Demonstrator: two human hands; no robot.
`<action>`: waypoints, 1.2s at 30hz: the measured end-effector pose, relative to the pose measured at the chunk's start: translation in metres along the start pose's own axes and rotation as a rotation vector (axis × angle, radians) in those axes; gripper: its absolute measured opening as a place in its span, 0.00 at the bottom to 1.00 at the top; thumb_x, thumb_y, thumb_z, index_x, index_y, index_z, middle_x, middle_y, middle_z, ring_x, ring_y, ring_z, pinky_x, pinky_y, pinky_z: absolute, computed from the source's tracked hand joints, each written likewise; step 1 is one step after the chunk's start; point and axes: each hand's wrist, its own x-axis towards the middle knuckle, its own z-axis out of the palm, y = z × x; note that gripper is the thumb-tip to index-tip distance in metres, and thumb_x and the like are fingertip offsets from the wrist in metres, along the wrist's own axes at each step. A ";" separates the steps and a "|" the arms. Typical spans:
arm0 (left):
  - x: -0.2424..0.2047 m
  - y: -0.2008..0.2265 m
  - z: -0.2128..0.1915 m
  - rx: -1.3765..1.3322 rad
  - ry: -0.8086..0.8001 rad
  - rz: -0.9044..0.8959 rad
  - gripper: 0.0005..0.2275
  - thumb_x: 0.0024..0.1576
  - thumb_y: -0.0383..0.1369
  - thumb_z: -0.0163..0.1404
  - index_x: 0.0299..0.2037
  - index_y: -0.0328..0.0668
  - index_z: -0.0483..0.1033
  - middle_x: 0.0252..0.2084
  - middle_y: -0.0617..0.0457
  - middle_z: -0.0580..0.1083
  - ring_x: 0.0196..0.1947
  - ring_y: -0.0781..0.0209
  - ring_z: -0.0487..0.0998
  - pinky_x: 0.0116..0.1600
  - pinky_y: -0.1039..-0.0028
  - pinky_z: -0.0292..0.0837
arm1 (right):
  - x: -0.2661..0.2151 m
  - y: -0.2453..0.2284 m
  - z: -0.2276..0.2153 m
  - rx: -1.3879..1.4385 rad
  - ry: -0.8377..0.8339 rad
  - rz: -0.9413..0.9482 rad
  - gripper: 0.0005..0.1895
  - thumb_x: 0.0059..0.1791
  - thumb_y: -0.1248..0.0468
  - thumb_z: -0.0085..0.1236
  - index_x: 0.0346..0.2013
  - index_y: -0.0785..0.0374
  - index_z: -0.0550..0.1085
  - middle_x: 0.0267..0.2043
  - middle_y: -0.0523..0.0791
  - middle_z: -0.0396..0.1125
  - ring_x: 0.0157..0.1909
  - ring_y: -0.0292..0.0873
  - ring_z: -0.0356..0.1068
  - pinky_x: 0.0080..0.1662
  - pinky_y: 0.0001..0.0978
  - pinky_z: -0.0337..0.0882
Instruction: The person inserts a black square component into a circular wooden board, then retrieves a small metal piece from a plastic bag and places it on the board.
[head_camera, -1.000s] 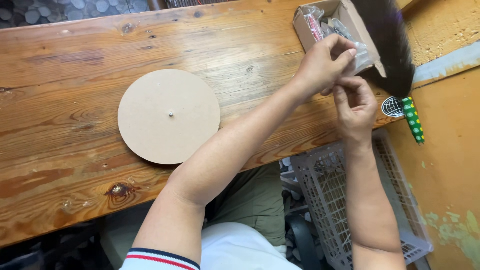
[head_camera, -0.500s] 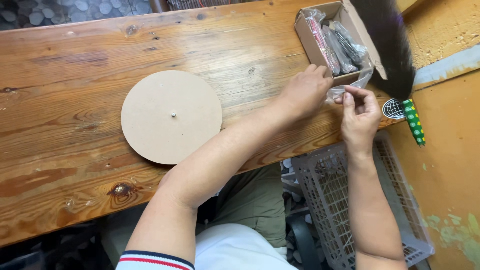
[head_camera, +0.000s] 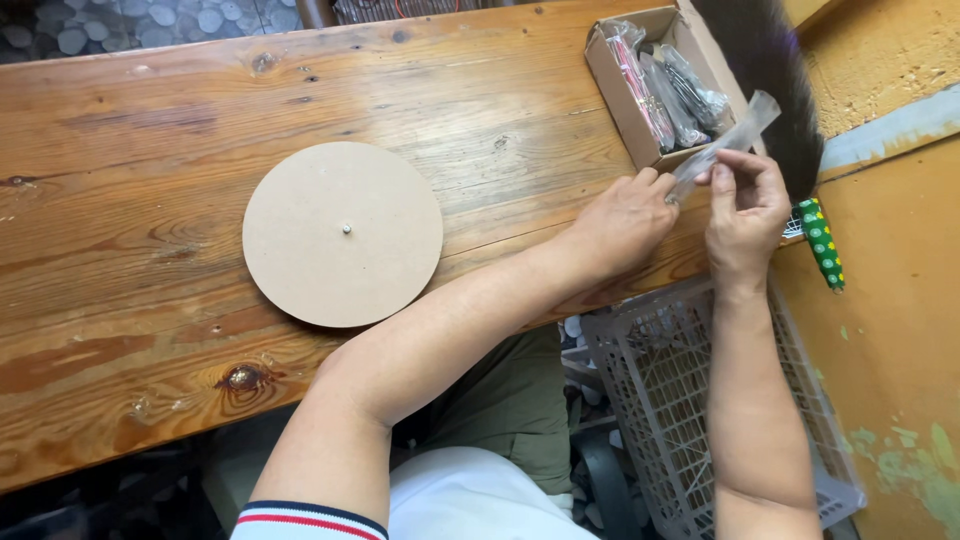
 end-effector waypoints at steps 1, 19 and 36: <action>0.001 0.001 0.004 -0.030 0.000 0.005 0.08 0.55 0.28 0.48 0.31 0.48 0.81 0.40 0.50 0.72 0.41 0.51 0.71 0.39 0.60 0.71 | 0.002 -0.009 0.001 -0.002 -0.073 -0.052 0.04 0.63 0.75 0.50 0.52 0.72 0.71 0.46 0.51 0.68 0.46 0.43 0.72 0.54 0.31 0.74; -0.006 0.002 -0.048 -0.686 -0.143 -0.283 0.11 0.57 0.37 0.49 0.44 0.40 0.75 0.51 0.40 0.75 0.50 0.38 0.79 0.50 0.50 0.75 | 0.024 -0.031 0.000 -0.252 -0.433 -0.216 0.06 0.62 0.77 0.53 0.52 0.75 0.75 0.50 0.55 0.68 0.54 0.51 0.68 0.59 0.38 0.68; -0.249 -0.137 -0.255 -0.328 0.125 -0.478 0.07 0.59 0.30 0.56 0.46 0.42 0.79 0.37 0.50 0.77 0.36 0.54 0.82 0.42 0.64 0.78 | -0.033 -0.117 0.195 0.320 -0.722 0.010 0.09 0.56 0.76 0.54 0.50 0.71 0.76 0.41 0.49 0.70 0.40 0.43 0.77 0.47 0.35 0.76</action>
